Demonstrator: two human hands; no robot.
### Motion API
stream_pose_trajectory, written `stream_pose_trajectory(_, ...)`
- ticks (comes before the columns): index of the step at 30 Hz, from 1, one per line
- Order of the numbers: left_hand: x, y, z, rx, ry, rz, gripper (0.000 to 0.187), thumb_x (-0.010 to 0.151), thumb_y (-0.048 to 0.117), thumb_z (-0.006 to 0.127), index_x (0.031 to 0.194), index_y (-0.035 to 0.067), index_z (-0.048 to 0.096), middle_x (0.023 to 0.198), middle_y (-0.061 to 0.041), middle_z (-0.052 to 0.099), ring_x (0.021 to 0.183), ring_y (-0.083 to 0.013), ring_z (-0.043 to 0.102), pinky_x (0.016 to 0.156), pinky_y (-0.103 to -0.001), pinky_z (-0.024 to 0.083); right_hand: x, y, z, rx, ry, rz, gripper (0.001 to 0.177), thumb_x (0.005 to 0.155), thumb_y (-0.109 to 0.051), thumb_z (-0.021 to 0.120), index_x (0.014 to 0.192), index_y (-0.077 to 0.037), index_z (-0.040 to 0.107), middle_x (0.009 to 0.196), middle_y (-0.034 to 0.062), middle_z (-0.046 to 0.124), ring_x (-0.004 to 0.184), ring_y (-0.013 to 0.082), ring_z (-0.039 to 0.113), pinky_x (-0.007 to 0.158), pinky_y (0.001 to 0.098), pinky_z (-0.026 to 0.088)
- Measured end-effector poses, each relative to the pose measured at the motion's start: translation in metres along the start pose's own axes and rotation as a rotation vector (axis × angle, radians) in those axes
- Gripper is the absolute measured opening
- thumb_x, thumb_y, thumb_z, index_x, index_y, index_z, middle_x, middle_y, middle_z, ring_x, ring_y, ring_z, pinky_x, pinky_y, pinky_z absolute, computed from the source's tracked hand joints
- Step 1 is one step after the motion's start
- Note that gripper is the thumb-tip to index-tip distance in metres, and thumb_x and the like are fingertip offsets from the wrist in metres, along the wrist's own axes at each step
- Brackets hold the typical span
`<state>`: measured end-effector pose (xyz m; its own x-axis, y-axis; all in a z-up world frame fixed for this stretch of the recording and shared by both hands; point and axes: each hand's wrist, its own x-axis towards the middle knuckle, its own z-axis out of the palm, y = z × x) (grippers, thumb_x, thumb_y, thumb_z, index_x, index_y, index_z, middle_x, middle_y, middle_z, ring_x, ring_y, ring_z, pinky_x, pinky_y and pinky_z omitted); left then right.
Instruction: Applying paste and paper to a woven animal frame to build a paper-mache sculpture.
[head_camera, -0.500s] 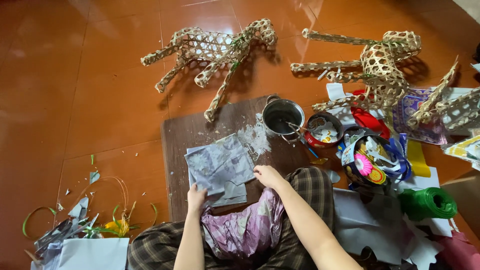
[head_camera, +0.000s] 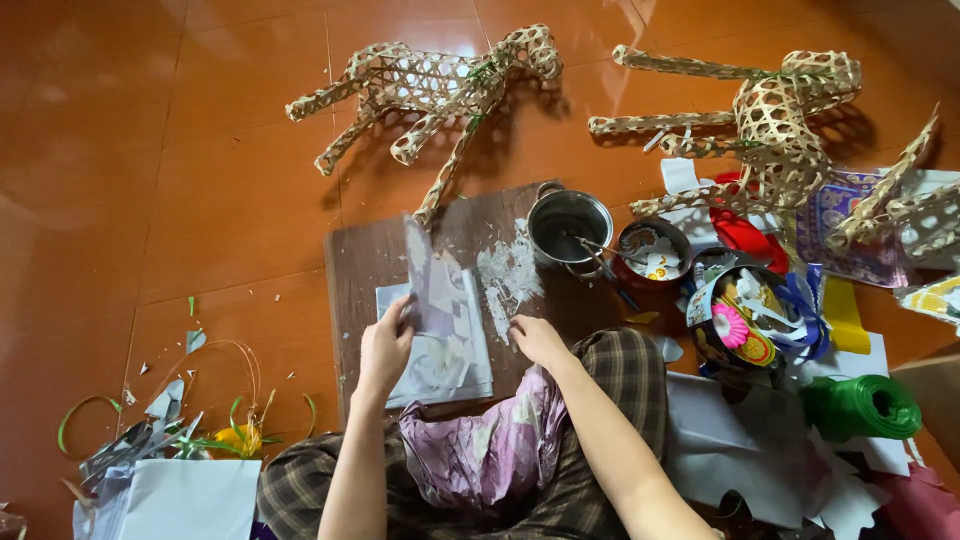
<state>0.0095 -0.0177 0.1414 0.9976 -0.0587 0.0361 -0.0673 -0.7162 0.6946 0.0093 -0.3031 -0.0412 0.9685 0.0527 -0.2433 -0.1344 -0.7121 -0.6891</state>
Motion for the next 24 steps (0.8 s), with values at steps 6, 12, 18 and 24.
stream_pose_trajectory(6, -0.001, -0.004, -0.020, 0.302, -0.071, 0.311, 0.049, 0.095, 0.009, 0.052, 0.136, 0.035, 0.059, 0.095, -0.011, 0.078, 0.086, -0.0396, 0.073, 0.072, -0.052, 0.056, -0.010, -0.022, -0.014, 0.173, 0.220, -0.026, 0.058, 0.093, -0.019, 0.068, 0.148, -0.015, 0.050, 0.128, 0.0272, 0.063, 0.121, 0.0470, 0.060, 0.102, 0.0559, 0.052)
stream_pose_trajectory(12, -0.004, 0.023, -0.044, 0.370, -0.296, 0.474, 0.052, 0.092, 0.003, 0.048, 0.130, 0.035, 0.061, 0.092, -0.007, 0.077, 0.084, -0.0393, 0.073, 0.070, -0.052, 0.057, -0.008, -0.054, -0.034, 0.848, 0.135, -0.164, 0.119, 0.079, -0.001, 0.084, 0.163, -0.013, 0.000, 0.155, 0.0451, 0.018, 0.146, 0.0602, 0.019, 0.115, 0.0712, 0.018)
stream_pose_trajectory(18, 0.017, 0.073, -0.076, 0.338, -0.509, 0.582, 0.040, 0.090, 0.009, 0.053, 0.122, 0.029, 0.066, 0.082, -0.013, 0.078, 0.082, -0.0448, 0.072, 0.073, -0.058, 0.057, -0.006, -0.037, -0.028, 0.992, -0.165, -0.260, 0.072, 0.068, -0.020, 0.094, 0.133, -0.008, 0.066, 0.146, 0.0170, 0.056, 0.135, 0.0251, 0.053, 0.112, 0.0452, 0.042)
stream_pose_trajectory(24, 0.054, 0.088, -0.101, 0.246, -0.668, 0.438, 0.021, 0.089, 0.011, 0.067, 0.107, 0.019, 0.075, 0.091, -0.011, 0.082, 0.089, -0.0414, 0.076, 0.081, -0.055, 0.058, -0.022, -0.057, -0.056, 1.181, -0.168, -0.353, 0.015, 0.082, -0.014, 0.082, 0.078, -0.007, 0.069, 0.129, 0.0245, 0.068, 0.125, 0.0359, 0.061, 0.099, 0.0501, 0.047)
